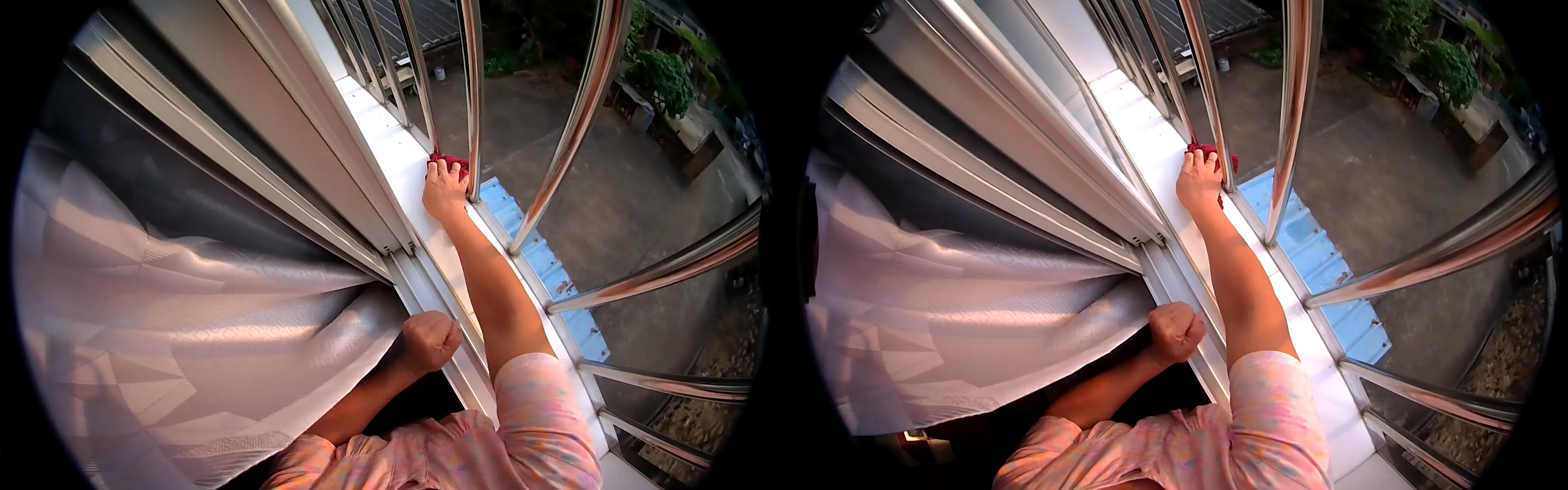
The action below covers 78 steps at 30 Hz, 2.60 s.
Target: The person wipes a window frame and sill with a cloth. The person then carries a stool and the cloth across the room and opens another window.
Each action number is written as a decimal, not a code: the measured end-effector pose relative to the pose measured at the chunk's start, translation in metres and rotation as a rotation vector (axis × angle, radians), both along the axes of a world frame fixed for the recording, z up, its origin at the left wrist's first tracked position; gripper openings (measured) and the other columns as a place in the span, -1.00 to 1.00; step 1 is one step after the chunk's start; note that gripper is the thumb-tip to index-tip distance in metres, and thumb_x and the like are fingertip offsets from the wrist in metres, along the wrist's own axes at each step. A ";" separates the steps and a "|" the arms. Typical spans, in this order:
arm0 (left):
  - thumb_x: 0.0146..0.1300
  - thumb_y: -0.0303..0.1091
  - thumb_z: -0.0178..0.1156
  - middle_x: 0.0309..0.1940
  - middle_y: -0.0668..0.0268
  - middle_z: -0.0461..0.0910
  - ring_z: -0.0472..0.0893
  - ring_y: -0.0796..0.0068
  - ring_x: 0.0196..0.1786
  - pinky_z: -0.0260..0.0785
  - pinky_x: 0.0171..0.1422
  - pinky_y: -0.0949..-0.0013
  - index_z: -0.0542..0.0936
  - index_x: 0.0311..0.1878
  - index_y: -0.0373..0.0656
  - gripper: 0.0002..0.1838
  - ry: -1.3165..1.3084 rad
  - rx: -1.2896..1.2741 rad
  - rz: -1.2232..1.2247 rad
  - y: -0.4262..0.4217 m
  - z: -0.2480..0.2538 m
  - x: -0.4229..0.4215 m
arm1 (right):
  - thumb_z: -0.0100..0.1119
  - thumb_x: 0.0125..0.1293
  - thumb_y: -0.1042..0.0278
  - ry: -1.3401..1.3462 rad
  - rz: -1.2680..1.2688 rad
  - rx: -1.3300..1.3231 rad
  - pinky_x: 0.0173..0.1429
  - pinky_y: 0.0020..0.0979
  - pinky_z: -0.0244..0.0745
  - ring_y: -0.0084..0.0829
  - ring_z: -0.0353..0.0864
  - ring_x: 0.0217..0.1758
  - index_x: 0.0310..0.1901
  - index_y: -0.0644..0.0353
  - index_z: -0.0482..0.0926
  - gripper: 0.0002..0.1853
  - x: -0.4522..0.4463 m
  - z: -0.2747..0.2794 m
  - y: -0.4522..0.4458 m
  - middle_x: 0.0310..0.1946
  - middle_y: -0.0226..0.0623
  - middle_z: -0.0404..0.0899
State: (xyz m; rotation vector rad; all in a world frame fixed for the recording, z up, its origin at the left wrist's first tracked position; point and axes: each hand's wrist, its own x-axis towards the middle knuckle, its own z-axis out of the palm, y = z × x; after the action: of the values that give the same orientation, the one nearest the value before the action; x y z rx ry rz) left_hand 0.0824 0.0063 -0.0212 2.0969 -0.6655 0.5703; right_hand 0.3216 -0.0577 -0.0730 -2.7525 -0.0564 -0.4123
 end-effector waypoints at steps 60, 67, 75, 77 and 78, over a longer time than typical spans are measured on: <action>0.11 -0.42 0.14 -0.76 0.19 0.31 0.40 0.13 -0.67 0.22 -0.60 0.19 0.29 -0.69 -0.16 -0.68 -0.059 -0.004 0.063 -0.002 -0.005 -0.004 | 0.05 0.24 0.26 -0.011 -0.180 0.014 0.31 0.18 0.05 0.04 0.17 0.32 0.24 0.36 0.22 -0.43 -0.188 -0.005 -0.124 0.26 -0.07 0.25; 0.10 -0.43 0.15 -0.75 0.20 0.33 0.41 0.14 -0.66 0.22 -0.59 0.19 0.29 -0.69 -0.16 -0.68 -0.071 0.018 0.073 -0.002 -0.003 -0.005 | 0.00 0.30 0.28 0.084 0.040 0.026 0.39 0.14 -0.05 0.01 0.08 0.41 0.32 0.22 0.19 -0.43 -0.237 0.001 -0.131 0.34 -0.15 0.20; 0.16 -0.35 0.13 -0.75 0.16 0.30 0.38 0.09 -0.66 0.20 -0.56 0.14 0.27 -0.70 -0.17 -0.63 -0.077 -0.128 0.082 -0.005 -0.007 -0.005 | -0.17 0.30 0.34 0.282 0.366 0.233 0.46 -0.02 -0.16 -0.02 0.00 0.46 0.32 0.19 0.23 -0.47 -0.340 0.034 -0.150 0.34 -0.17 0.21; 0.13 -0.36 0.15 -0.74 0.18 0.31 0.39 0.12 -0.66 0.20 -0.56 0.15 0.26 -0.70 -0.16 -0.64 -0.094 -0.174 0.103 -0.005 -0.003 -0.006 | -0.16 0.29 0.39 0.236 0.423 0.293 0.46 -0.05 -0.15 0.02 0.03 0.44 0.31 0.20 0.25 -0.48 -0.347 0.025 -0.160 0.32 -0.12 0.24; 0.11 -0.37 0.15 -0.75 0.19 0.31 0.40 0.14 -0.66 0.21 -0.56 0.16 0.26 -0.70 -0.16 -0.65 -0.117 -0.165 0.132 -0.006 -0.007 -0.005 | -0.16 0.29 0.41 0.250 0.427 0.287 0.46 -0.06 -0.15 0.04 0.04 0.44 0.31 0.20 0.25 -0.48 -0.343 0.024 -0.160 0.31 -0.10 0.25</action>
State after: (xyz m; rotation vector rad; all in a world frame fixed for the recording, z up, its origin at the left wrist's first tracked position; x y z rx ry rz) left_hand 0.0773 0.0004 -0.0284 1.9735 -0.5283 0.7997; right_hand -0.0217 -0.2176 -0.0486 -2.3975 -0.4720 0.0388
